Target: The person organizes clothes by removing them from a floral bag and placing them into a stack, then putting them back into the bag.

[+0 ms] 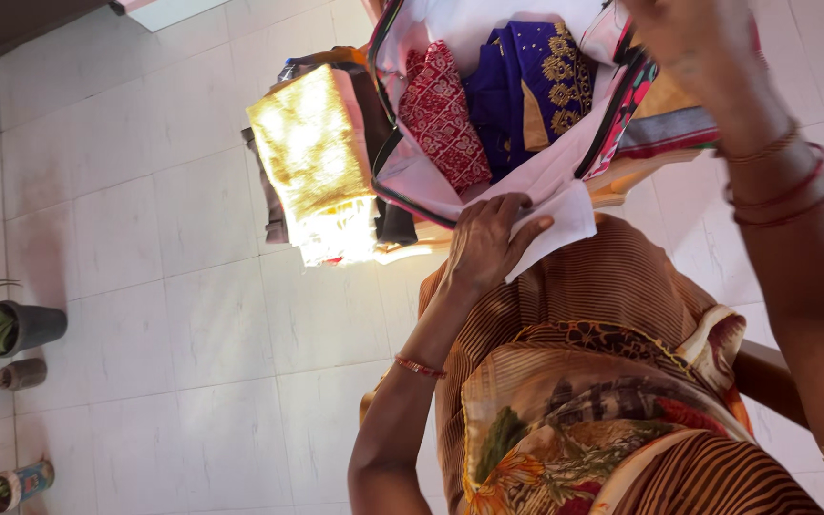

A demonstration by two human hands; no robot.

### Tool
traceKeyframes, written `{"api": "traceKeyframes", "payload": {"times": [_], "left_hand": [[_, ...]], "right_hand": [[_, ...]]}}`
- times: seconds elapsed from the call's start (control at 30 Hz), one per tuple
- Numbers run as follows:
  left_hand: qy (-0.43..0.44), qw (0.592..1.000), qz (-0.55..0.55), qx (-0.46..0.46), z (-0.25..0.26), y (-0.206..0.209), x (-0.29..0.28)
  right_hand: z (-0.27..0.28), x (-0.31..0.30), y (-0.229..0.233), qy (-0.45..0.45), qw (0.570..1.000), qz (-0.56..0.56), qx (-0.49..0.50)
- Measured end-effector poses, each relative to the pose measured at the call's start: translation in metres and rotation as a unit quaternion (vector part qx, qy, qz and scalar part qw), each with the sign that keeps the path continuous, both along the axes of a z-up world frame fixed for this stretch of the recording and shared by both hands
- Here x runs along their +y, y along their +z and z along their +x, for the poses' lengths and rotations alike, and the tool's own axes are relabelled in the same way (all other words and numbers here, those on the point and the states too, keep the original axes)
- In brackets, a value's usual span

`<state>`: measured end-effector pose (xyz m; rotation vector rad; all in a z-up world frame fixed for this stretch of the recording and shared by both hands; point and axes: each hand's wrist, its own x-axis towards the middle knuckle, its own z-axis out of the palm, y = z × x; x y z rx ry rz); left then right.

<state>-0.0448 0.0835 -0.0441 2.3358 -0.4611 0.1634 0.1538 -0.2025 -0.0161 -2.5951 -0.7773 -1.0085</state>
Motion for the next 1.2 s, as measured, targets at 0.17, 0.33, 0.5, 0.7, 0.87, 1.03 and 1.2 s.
{"api": "traceKeyframes", "payload": {"times": [0.17, 0.33, 0.5, 0.7, 0.87, 1.03, 1.2], "left_hand": [[0.014, 1.000, 0.014, -0.010, -0.004, -0.002, 0.001], [0.094, 0.982, 0.084, -0.137, 0.013, -0.005, 0.018], [0.266, 0.926, 0.121, -0.241, 0.030, -0.001, 0.071], [0.334, 0.939, -0.016, -0.076, 0.044, -0.022, 0.112], [0.338, 0.940, 0.005, -0.052, 0.055, -0.049, 0.114], [0.346, 0.937, 0.008, -0.041, 0.060, -0.058, 0.116], [0.351, 0.936, -0.015, -0.012, 0.062, -0.055, 0.118]], "right_hand": [[-0.002, 0.095, -0.010, 0.138, 0.977, 0.112, 0.117], [0.027, 0.164, -0.073, 0.098, 0.916, 0.041, 0.386], [0.067, 0.206, -0.147, 0.069, 0.882, -0.014, 0.466], [0.084, 0.229, -0.229, 0.030, 0.880, 0.021, 0.473], [0.062, 0.249, -0.227, -0.193, 0.793, 0.138, 0.561], [0.038, 0.265, -0.203, -0.223, 0.765, 0.198, 0.570], [0.024, 0.260, -0.181, -0.196, 0.746, 0.275, 0.574]]}}
